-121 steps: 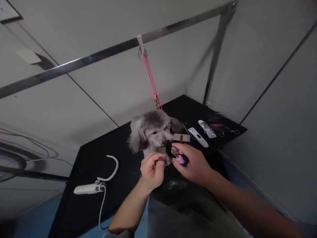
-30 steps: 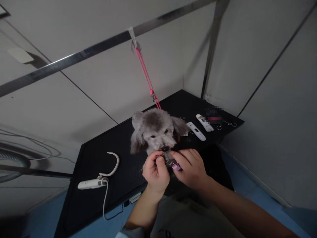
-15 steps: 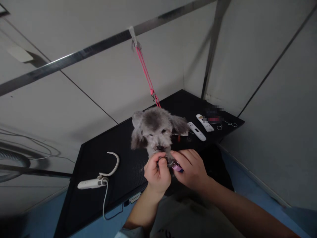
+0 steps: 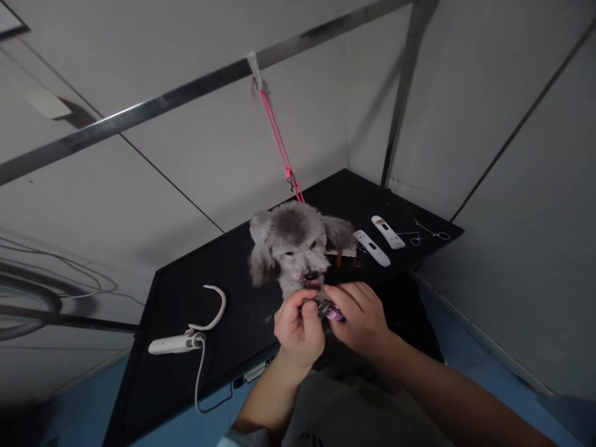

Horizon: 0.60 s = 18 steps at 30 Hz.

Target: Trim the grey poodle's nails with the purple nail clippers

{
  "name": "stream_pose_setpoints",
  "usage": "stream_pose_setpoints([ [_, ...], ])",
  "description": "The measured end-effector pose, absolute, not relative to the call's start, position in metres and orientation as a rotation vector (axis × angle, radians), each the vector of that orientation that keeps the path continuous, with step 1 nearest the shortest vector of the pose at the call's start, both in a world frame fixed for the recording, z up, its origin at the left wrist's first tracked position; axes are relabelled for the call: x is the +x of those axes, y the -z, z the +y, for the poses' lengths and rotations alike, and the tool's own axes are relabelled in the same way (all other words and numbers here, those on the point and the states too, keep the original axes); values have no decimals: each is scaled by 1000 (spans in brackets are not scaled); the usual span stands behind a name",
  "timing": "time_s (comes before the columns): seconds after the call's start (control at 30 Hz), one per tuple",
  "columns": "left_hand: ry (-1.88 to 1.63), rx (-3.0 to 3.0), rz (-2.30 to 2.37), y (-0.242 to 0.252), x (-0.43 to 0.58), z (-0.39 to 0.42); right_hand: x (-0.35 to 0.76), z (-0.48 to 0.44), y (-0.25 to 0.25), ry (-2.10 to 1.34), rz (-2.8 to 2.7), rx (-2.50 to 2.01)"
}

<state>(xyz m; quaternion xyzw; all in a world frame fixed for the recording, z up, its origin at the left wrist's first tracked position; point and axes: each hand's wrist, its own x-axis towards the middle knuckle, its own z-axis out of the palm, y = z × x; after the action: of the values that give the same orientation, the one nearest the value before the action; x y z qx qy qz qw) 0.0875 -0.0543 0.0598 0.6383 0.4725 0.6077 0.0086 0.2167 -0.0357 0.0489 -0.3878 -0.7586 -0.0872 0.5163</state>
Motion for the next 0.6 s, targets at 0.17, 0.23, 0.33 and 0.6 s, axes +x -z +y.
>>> stream_pose_setpoints([
  [0.17,-1884,1996,1507,-58,87,-55,219,-36,-46,140,-1840,-901],
  [0.23,-1901,1986,1500,-57,86,-55,219,-38,-42,71,-1806,-885],
  [0.33,-1948,1990,1488,-54,85,-56,215,-39,-32,-356,-1633,-927],
  [0.6,-1901,2206,896,-20,85,-74,167,-25,-12,-2058,-811,-735],
])
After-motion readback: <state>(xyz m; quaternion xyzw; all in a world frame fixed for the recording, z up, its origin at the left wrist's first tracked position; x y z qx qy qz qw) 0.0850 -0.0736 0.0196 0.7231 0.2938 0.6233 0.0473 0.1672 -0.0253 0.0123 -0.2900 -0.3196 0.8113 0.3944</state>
